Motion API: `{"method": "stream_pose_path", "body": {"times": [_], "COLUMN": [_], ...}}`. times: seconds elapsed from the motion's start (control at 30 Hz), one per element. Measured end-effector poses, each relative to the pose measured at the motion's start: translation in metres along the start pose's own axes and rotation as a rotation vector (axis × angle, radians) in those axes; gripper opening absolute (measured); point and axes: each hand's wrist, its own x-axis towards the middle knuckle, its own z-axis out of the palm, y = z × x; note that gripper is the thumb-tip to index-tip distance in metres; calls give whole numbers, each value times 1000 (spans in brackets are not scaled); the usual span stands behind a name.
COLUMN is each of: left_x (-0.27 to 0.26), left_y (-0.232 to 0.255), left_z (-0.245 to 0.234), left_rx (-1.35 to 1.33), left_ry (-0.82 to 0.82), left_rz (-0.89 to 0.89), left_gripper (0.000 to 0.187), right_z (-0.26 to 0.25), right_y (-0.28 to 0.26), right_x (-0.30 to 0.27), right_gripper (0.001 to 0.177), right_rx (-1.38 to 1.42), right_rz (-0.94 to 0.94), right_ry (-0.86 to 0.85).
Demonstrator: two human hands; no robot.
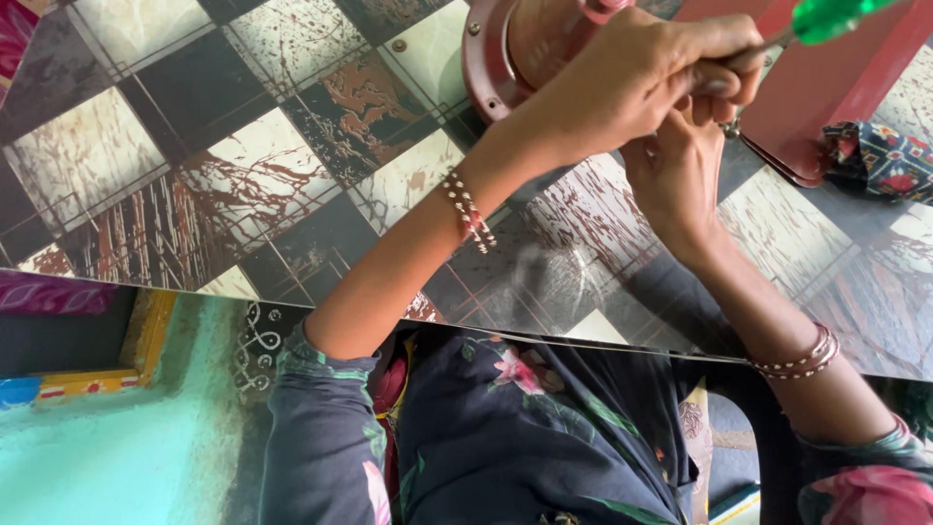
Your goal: The person uses a screwdriver to tighten screws on the base of a ceiling fan. They rotate the fan base to access each screw and secure it in place.
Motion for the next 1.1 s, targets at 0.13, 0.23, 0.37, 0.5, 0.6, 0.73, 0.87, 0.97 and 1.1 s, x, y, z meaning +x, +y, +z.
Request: {"method": "stream_pose_path", "body": {"times": [0.13,0.23,0.37,0.5,0.6,0.73,0.87,0.97,1.1], "left_x": [-6,-7,-9,2,9,5,8,10,-34], "left_y": [-8,-8,-27,-74,-95,-96,-83,-55,-47], "left_z": [11,21,31,54,79,82,71,60,0], "left_rx": [-84,-153,-217,-13,301,30,13,68,192], "left_ry": [152,146,70,37,182,289,269,190,266], "left_rz": [114,117,86,-3,96,9,-64,-183,-155], "left_gripper": [21,15,11,15,18,18,25,29,36], "right_z": [5,-6,-15,-9,-6,-20,-14,-4,-19], "right_y": [22,34,30,33,33,0,-27,-17,-30], "right_x": [-13,-6,6,13,12,7,8,15,21], "right_gripper": [11,18,14,10,13,27,25,11,8], "right_rx": [103,69,2,41,84,180,1037,817,856], "right_rz": [65,20,-231,-25,139,178,374,301,254], "right_ry": [-82,-181,-101,-203,-262,-210,188,248,186]}}
